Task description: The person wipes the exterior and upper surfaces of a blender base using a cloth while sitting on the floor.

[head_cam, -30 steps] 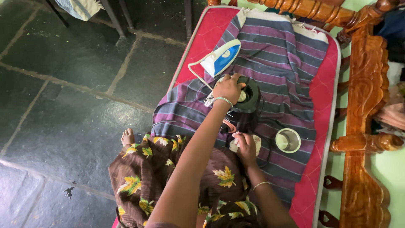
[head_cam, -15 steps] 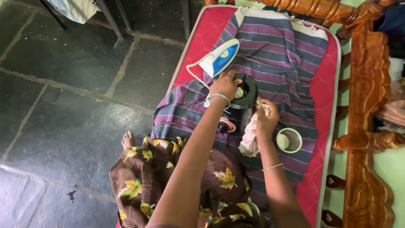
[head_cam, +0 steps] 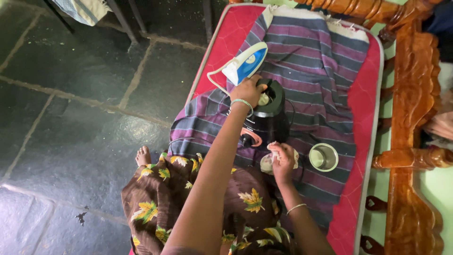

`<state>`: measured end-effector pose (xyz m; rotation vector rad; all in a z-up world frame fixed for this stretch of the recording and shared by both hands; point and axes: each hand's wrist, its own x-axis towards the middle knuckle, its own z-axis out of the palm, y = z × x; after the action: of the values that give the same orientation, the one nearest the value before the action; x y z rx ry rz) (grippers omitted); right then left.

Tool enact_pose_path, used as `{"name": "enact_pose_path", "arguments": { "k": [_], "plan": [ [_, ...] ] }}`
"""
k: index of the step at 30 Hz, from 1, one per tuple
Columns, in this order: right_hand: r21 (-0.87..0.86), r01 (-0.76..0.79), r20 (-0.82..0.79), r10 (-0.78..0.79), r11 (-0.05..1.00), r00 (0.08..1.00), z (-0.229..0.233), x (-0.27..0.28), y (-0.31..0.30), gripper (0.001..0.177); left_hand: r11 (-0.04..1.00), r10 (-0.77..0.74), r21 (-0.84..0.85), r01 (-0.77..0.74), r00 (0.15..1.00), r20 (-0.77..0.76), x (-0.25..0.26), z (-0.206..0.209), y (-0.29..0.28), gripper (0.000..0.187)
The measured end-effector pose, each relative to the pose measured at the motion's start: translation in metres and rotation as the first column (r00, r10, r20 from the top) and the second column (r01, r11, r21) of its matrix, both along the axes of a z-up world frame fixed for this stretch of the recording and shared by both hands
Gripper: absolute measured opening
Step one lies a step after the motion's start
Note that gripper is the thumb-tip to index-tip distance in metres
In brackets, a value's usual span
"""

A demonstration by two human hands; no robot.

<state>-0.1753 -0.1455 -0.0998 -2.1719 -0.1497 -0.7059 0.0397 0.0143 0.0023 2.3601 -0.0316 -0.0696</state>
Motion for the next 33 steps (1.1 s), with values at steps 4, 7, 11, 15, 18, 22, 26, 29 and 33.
{"name": "enact_pose_path", "arguments": {
  "k": [4, 7, 11, 15, 18, 22, 26, 29, 33],
  "plan": [
    [-0.1, -0.04, -0.021, 0.038, 0.994, 0.999, 0.011, -0.004, 0.007, 0.041, 1.0, 0.01, -0.011, -0.01, 1.0, 0.002, -0.009, 0.002, -0.002, 0.047],
    [-0.134, -0.057, -0.008, 0.056, 0.989, 0.998, 0.029, 0.012, 0.016, 0.039, 1.0, 0.019, 0.004, -0.019, 1.0, 0.0, -0.013, 0.002, -0.007, 0.048],
    [-0.169, -0.119, 0.072, 0.133, 0.978, 0.989, 0.067, 0.04, 0.026, 0.04, 0.999, 0.045, -0.006, -0.045, 0.999, 0.013, -0.011, 0.005, -0.003, 0.047],
    [-0.123, -0.108, 0.102, 0.121, 0.986, 0.987, 0.096, 0.056, 0.032, 0.04, 1.0, 0.021, -0.02, -0.021, 1.0, -0.01, -0.003, 0.0, -0.002, 0.048],
    [-0.082, -0.134, 0.134, 0.144, 0.988, 0.98, 0.094, 0.064, 0.038, 0.039, 0.999, 0.022, -0.024, -0.022, 1.0, 0.014, 0.004, -0.006, -0.002, 0.05],
    [-0.168, -0.152, 0.099, 0.17, 0.974, 0.98, 0.068, 0.054, 0.034, 0.039, 0.999, 0.004, -0.036, -0.003, 1.0, 0.004, 0.007, -0.008, -0.001, 0.049],
    [-0.21, -0.194, 0.038, 0.206, 0.958, 0.978, 0.035, 0.028, 0.016, 0.047, 1.0, 0.001, -0.023, -0.002, 0.999, -0.032, 0.006, -0.006, -0.003, 0.047],
    [-0.317, -0.131, -0.009, 0.135, 0.939, 0.991, 0.006, 0.008, 0.005, 0.045, 1.0, 0.004, -0.031, -0.006, 0.999, -0.048, 0.0, -0.004, -0.006, 0.047],
    [-0.249, -0.186, -0.153, 0.152, 0.951, 0.977, -0.019, -0.009, -0.003, 0.038, 0.999, 0.016, -0.047, -0.016, 1.0, 0.009, -0.011, -0.003, -0.008, 0.049]
  ]
}}
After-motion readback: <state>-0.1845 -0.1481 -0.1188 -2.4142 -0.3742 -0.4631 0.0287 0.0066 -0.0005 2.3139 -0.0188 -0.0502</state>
